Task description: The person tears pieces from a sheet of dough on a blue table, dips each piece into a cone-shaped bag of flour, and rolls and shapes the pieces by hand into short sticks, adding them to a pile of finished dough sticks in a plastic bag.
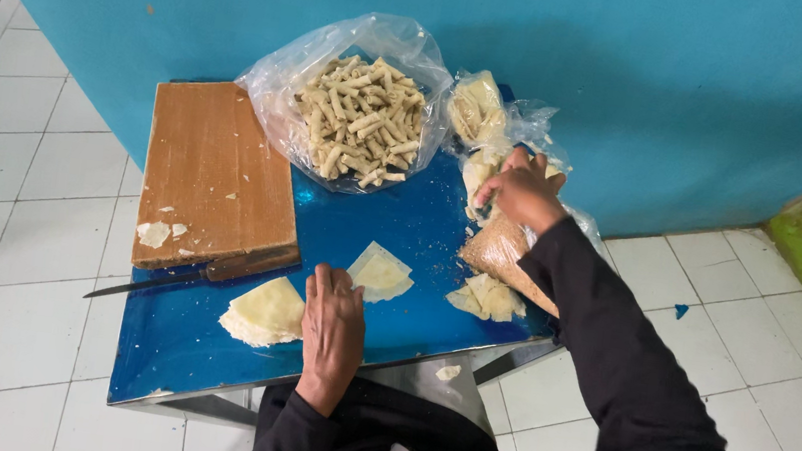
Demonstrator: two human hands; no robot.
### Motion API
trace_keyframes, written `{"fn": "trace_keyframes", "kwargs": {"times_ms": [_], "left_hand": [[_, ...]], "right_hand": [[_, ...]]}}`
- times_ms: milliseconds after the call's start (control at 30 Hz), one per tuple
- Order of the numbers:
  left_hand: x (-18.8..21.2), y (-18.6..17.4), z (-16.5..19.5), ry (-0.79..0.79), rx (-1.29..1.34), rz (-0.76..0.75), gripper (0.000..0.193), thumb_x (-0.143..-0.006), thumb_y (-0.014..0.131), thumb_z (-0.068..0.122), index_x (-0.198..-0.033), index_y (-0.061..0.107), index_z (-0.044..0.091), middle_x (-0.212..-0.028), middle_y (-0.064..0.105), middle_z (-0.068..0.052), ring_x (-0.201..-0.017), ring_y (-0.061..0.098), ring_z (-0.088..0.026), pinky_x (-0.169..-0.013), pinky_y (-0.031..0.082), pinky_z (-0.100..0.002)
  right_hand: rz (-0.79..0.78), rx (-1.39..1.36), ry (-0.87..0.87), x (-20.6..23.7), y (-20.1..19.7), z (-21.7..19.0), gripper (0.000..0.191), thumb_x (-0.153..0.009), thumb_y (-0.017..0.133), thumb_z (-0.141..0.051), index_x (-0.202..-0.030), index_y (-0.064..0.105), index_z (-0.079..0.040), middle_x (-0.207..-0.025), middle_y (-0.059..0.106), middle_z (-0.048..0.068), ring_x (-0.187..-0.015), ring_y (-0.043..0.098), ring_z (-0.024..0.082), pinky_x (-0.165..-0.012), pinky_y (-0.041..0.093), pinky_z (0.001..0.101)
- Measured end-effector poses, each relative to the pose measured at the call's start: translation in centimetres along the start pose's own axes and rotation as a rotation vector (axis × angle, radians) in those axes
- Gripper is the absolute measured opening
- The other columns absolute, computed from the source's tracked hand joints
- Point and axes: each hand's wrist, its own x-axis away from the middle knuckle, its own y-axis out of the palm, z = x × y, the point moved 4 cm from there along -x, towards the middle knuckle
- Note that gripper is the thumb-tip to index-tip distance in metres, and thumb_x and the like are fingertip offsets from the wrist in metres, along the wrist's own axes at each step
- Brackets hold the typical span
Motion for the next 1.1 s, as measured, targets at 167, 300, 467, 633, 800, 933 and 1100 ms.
{"fn": "trace_keyframes", "kwargs": {"times_ms": [167,300,467,633,800,933,1100], "left_hand": [[0.1,0.1,-0.4,-0.157,0.187,0.015,0.018,-0.091,0.066,0.006,-0.097,0.061,-0.010,-0.104,0.050,-0.021,-0.097,0.051,-0.037,-0.079,0.049,-0.046],[-0.1,0.0,-0.1,-0.042,0.033,-0.015,0.014,-0.092,0.065,0.007,-0.095,0.058,-0.005,-0.103,0.050,-0.016,-0.100,0.052,-0.037,-0.083,0.050,-0.046],[-0.1,-0.1,-0.2,-0.161,0.169,-0.006,0.016,-0.092,0.064,0.007,-0.098,0.057,-0.006,-0.104,0.048,-0.020,-0.098,0.053,-0.038,-0.080,0.049,-0.046],[-0.1,-0.2,-0.1,-0.157,0.162,-0.004,0.015,-0.092,0.064,0.006,-0.098,0.056,-0.005,-0.104,0.049,-0.020,-0.098,0.053,-0.038,-0.079,0.050,-0.046],[-0.2,-0.2,0.0,-0.174,0.158,-0.023,0.016,-0.093,0.064,0.007,-0.100,0.056,-0.006,-0.105,0.049,-0.020,-0.099,0.053,-0.038,-0.080,0.050,-0.046],[-0.1,-0.2,0.0,-0.151,0.162,-0.010,0.017,-0.093,0.063,0.006,-0.101,0.056,-0.006,-0.105,0.048,-0.020,-0.099,0.053,-0.038,-0.080,0.050,-0.046],[0.0,0.0,-0.1,-0.159,0.149,-0.035,0.016,-0.093,0.063,0.006,-0.100,0.055,-0.007,-0.105,0.047,-0.021,-0.097,0.052,-0.038,-0.079,0.050,-0.046]], "right_hand": [[0.243,-0.079,-0.400,7.0,2.4,-6.1,0.054,-0.081,0.062,0.005,-0.096,0.081,-0.043,-0.101,0.046,-0.002,-0.102,0.044,0.021,-0.083,0.030,0.0440],[0.310,-0.052,-0.607,11.6,5.2,-10.3,0.053,-0.086,0.062,0.003,-0.116,0.079,-0.037,-0.099,0.045,0.002,-0.095,0.044,0.025,-0.077,0.030,0.0432],[0.633,0.322,-0.721,13.1,5.8,-12.5,0.053,-0.084,0.058,-0.007,-0.132,0.069,-0.027,-0.110,0.049,0.002,-0.104,0.047,0.023,-0.089,0.034,0.0512],[0.419,0.294,-0.617,12.1,5.6,-11.1,0.057,-0.092,0.052,-0.005,-0.142,0.058,-0.031,-0.111,0.048,0.003,-0.105,0.046,0.024,-0.088,0.036,0.0514],[0.197,0.190,-0.612,12.6,7.5,-10.9,0.068,-0.101,0.048,0.002,-0.154,0.043,-0.041,-0.108,0.045,0.006,-0.104,0.045,0.027,-0.087,0.037,0.0550],[0.398,0.342,-0.720,13.1,9.5,-11.3,0.076,-0.092,0.054,-0.002,-0.161,0.033,-0.028,-0.118,0.046,0.007,-0.110,0.046,0.028,-0.095,0.036,0.0625],[0.430,0.448,-0.714,10.1,9.9,-10.8,0.083,-0.088,0.057,-0.002,-0.163,0.029,-0.027,-0.127,0.047,0.009,-0.118,0.046,0.027,-0.101,0.036,0.0612]]}}
